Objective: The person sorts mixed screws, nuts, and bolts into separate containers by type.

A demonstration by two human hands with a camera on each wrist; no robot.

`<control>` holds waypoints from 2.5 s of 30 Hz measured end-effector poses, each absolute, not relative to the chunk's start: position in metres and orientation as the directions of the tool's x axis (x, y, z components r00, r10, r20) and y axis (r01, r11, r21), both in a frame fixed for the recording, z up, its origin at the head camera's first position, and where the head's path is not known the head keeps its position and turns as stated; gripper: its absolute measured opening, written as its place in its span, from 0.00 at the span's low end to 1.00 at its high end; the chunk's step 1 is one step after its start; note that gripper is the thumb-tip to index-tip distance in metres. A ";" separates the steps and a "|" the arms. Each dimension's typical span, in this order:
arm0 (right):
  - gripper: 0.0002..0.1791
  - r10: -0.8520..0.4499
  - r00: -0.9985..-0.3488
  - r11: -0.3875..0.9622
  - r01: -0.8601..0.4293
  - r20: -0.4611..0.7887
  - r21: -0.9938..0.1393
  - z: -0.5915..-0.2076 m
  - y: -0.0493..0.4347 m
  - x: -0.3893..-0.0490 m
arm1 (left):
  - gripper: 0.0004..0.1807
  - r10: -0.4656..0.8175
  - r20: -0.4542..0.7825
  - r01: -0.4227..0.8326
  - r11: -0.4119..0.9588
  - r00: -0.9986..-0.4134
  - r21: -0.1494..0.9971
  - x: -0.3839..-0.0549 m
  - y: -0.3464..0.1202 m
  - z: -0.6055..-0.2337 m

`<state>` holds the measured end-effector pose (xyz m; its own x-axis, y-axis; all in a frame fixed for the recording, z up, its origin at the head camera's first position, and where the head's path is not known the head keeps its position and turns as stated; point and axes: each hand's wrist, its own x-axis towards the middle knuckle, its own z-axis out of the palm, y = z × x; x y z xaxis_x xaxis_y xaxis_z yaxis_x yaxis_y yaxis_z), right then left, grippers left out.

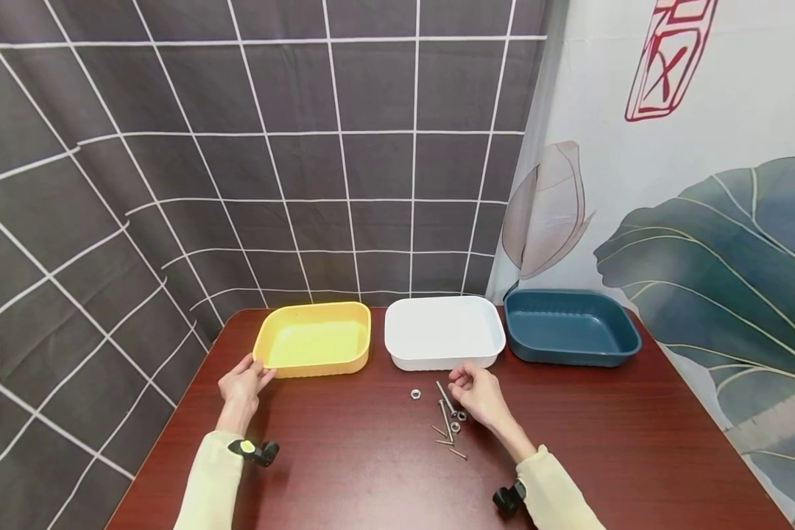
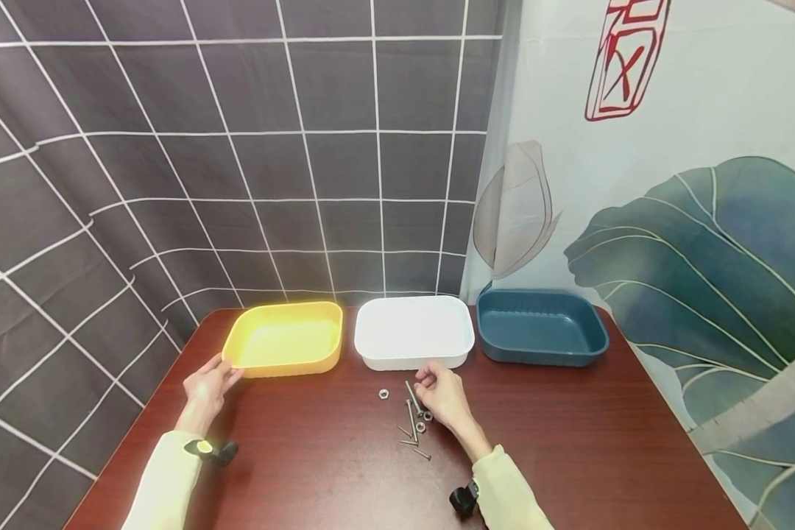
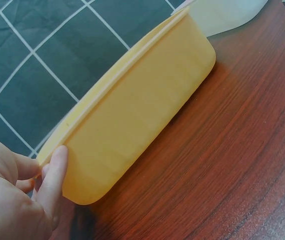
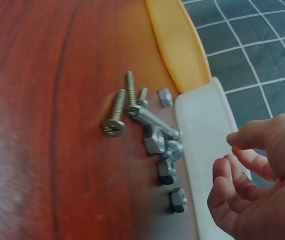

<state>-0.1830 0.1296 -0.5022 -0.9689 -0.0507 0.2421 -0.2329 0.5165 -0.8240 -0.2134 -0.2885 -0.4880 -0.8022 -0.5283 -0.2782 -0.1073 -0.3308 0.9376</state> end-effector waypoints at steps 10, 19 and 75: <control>0.09 -0.034 -0.967 0.523 -0.232 0.252 -0.820 -0.512 0.125 -0.180 | 0.27 -0.547 -0.265 -0.071 -0.349 -0.794 0.934 -0.214 -0.285 -0.486; 0.09 -0.039 -0.963 0.572 -0.241 0.267 -0.784 -0.515 0.122 -0.178 | 0.27 -0.528 -0.278 -0.104 -0.336 -0.802 0.936 -0.213 -0.287 -0.485; 0.08 -0.020 -0.970 0.680 -0.190 0.241 -0.709 -0.490 0.113 -0.185 | 0.28 -0.516 -0.277 -0.099 -0.346 -0.811 0.933 -0.213 -0.286 -0.486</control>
